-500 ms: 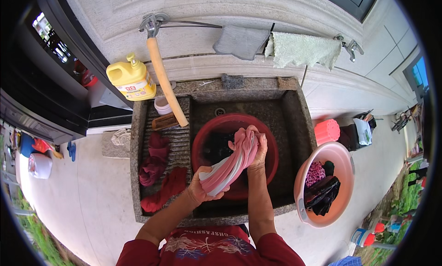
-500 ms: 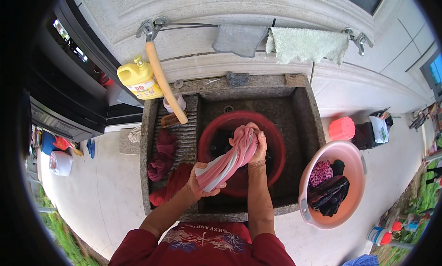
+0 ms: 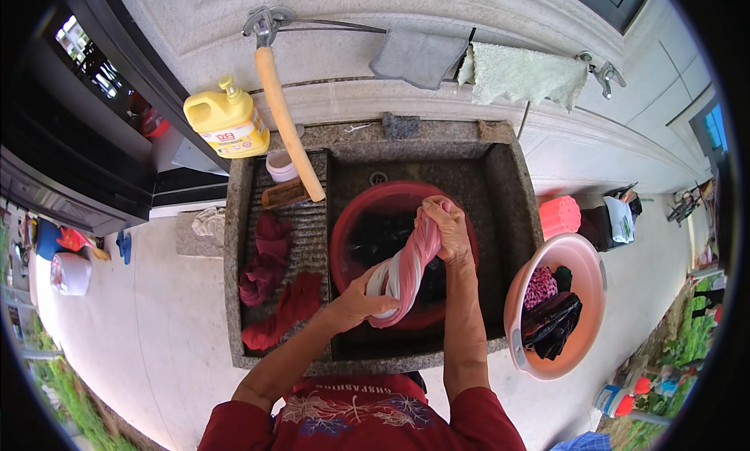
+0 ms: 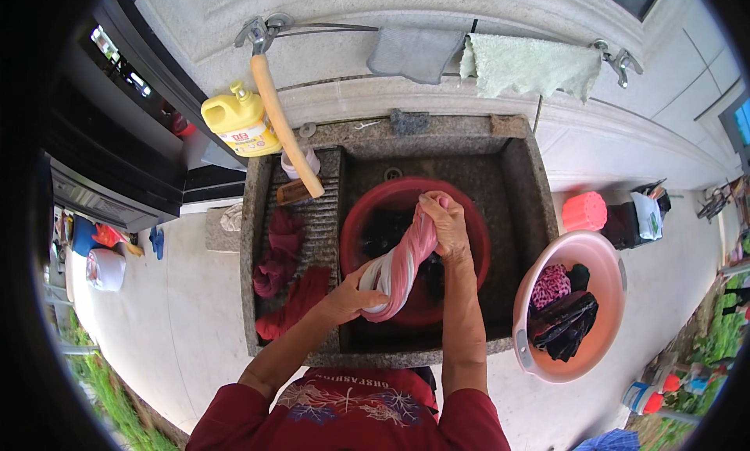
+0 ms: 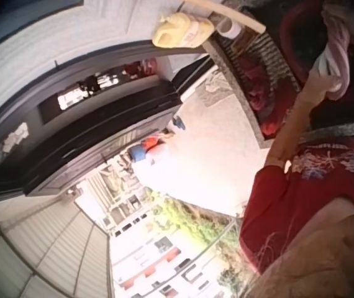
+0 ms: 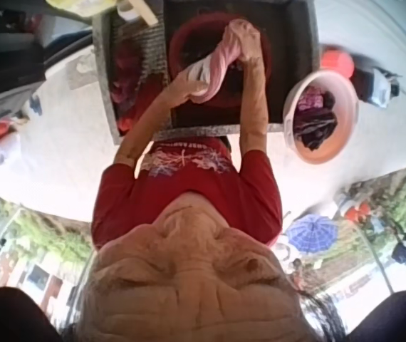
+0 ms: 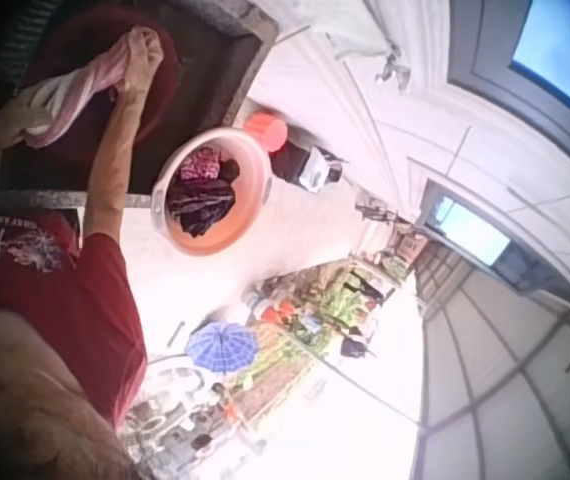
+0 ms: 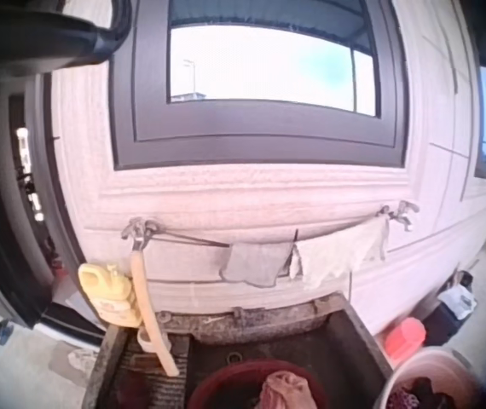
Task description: The person washes clothes by hand in a red basin filled with soapy water. They scrub and rinse a pink and white striped cloth, a dark garment, and a maroon cloth, placing each item into a pink basin after washing.
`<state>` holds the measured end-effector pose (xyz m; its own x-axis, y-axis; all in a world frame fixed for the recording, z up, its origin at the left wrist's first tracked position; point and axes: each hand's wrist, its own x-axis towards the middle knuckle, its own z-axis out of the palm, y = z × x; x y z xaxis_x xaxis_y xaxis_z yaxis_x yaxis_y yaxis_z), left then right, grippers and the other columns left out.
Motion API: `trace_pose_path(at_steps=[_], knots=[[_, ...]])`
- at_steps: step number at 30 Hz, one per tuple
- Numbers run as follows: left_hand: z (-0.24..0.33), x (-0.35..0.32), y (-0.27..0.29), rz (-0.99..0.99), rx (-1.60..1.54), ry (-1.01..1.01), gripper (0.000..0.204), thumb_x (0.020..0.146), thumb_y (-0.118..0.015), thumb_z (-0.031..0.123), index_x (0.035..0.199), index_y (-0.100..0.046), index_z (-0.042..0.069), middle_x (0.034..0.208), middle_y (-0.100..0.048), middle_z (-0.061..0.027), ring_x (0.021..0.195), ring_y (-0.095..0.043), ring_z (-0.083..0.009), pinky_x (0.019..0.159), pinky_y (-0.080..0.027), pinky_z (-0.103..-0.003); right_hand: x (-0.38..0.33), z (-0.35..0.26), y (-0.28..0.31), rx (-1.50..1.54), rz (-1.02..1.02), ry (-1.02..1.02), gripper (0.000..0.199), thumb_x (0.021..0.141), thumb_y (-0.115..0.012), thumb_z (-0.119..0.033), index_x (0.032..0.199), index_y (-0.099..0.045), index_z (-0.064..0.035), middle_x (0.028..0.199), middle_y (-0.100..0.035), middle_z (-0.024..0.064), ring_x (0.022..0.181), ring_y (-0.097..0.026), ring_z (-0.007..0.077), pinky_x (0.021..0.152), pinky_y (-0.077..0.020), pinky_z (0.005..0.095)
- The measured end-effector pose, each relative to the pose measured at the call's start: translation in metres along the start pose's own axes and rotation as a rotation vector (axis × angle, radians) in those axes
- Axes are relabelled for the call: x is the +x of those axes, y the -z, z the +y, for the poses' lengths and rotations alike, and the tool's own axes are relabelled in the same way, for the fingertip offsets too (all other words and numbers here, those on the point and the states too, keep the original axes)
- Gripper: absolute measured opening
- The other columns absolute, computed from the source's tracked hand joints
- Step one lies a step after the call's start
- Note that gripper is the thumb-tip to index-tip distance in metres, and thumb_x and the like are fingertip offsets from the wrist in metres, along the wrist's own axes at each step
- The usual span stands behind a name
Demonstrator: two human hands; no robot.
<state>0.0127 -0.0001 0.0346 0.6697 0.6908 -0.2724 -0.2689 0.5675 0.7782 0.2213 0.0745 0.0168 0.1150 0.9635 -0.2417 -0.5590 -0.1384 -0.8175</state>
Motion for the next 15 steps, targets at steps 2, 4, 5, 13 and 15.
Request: trace_pose_path(at_steps=[2,4,5,13,15], knots=[[-0.002,0.002,-0.001,0.029,0.17,-0.031,0.088,0.073,-0.075,0.019,0.141,-0.023,0.002,0.124,-0.049,-0.0104,0.111,-0.05,-0.0179,0.096,-0.039,-0.032,0.002,0.004,0.007,-0.112,0.034,0.028,0.007,0.083,-0.064,-0.009,0.084,-0.06,-0.003,0.071,-0.059,0.0042,0.063,-0.056,0.0132,0.057,-0.0464,0.0269],[-0.007,0.006,-0.001,0.068,0.392,-0.134,0.089,0.071,-0.075,0.021,0.14,-0.023,0.002,0.119,-0.053,-0.0145,0.107,-0.056,-0.0236,0.091,-0.044,-0.034,0.005,0.014,0.012,-0.17,0.04,0.064,0.007,0.083,-0.062,-0.008,0.082,-0.06,-0.0021,0.07,-0.058,0.0029,0.063,-0.055,0.0113,0.057,-0.0451,0.0254],[-0.009,0.005,-0.002,0.119,0.55,-0.098,0.089,0.071,-0.075,0.021,0.14,-0.023,0.002,0.114,-0.055,-0.0168,0.104,-0.058,-0.0274,0.089,-0.045,-0.036,0.007,0.02,0.015,-0.2,0.043,0.082,0.007,0.083,-0.061,-0.008,0.082,-0.059,-0.0016,0.07,-0.058,0.0023,0.063,-0.054,0.0104,0.057,-0.0445,0.0246],[-0.024,0.014,0.0,0.233,1.203,-0.088,0.086,0.069,-0.074,0.024,0.138,-0.026,0.005,0.103,-0.059,-0.0208,0.093,-0.062,-0.0323,0.081,-0.048,-0.037,0.007,0.044,0.024,-0.719,0.228,0.139,0.009,0.081,-0.062,-0.01,0.075,-0.06,-0.0027,0.065,-0.051,-0.0051,0.061,-0.046,0.0049,0.054,-0.0386,0.0234],[-0.02,0.015,0.006,0.182,0.944,0.005,0.083,0.071,-0.074,0.025,0.136,-0.028,0.003,0.106,-0.06,-0.0178,0.096,-0.061,-0.0282,0.083,-0.048,-0.037,0.002,0.034,0.024,-0.682,0.132,0.127,0.007,0.08,-0.063,-0.008,0.076,-0.061,-0.0032,0.064,-0.048,-0.0072,0.061,-0.043,0.0035,0.053,-0.0372,0.0225]])
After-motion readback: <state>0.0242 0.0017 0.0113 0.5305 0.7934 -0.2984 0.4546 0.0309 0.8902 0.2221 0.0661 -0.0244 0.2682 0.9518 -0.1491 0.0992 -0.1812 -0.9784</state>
